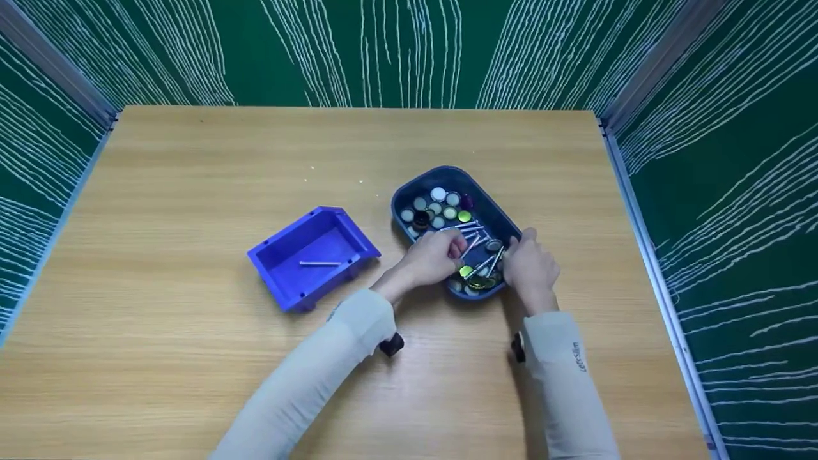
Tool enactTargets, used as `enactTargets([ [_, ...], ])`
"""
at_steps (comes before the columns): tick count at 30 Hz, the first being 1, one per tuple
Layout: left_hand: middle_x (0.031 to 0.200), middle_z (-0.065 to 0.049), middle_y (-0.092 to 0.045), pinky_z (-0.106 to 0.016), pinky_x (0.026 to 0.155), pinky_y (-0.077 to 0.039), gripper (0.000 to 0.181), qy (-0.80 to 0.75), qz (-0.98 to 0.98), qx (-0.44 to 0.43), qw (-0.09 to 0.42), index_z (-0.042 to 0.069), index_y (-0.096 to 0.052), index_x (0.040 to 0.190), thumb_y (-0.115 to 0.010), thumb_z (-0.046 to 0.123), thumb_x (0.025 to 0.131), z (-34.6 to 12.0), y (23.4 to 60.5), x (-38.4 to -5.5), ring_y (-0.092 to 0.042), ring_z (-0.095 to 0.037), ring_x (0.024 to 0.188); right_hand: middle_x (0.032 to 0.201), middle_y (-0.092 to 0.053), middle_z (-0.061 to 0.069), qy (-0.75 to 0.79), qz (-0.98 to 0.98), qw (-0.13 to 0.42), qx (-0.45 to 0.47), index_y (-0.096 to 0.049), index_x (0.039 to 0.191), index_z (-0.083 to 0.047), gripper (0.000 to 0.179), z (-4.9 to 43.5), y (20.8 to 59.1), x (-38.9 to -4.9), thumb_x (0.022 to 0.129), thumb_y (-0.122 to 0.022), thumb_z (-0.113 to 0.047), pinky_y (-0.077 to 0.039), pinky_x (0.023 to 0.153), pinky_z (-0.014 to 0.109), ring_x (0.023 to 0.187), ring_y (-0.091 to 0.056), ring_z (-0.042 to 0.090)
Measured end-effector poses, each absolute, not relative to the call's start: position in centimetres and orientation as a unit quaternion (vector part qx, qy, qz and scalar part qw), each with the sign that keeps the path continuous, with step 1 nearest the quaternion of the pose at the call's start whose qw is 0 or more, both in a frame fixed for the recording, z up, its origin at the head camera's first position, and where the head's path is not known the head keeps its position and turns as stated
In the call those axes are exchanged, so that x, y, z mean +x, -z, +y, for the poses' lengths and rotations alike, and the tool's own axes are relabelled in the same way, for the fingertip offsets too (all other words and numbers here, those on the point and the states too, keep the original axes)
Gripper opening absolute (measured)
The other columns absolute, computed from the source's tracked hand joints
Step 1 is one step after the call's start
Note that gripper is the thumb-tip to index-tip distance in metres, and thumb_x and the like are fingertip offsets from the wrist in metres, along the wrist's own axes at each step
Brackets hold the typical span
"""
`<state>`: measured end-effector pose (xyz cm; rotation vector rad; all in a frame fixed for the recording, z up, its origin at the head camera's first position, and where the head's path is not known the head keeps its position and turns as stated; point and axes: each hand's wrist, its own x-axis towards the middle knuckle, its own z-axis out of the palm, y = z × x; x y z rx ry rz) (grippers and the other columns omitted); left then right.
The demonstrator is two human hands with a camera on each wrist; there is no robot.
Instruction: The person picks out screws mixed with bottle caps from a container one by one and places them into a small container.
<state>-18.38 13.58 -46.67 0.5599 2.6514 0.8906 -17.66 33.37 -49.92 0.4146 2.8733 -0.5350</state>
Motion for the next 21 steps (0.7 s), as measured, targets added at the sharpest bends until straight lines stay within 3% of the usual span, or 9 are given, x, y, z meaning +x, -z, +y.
enactTargets([
  [8,0.095,0.01,-0.066,-0.02,0.077,-0.045,0.018,-0.333,0.91,0.21,0.132,0.02,-0.062,0.108,-0.066,0.017,0.09,12.7,45.3,-18.6,-0.06,-0.005,0.087,0.117,-0.054,0.044,0.179,0.97,0.091,0.14,-0.039,0.124,0.004,0.054,33.4,50.0,-17.8,0.104,-0.023,-0.044,-0.043,0.076,0.061,0.106,-0.054,0.059],
  [21,0.097,0.007,-0.072,-0.028,0.081,-0.049,0.02,-0.344,0.912,0.2,0.102,0.02,-0.065,0.107,-0.071,0.019,0.087,8.8,42.9,-19.9,-0.064,-0.008,0.093,0.116,-0.055,0.041,0.179,0.97,0.088,0.14,-0.041,0.122,0.003,0.052,33.4,50.0,-17.7,0.104,-0.024,-0.043,-0.043,0.074,0.059,0.105,-0.055,0.058],
])
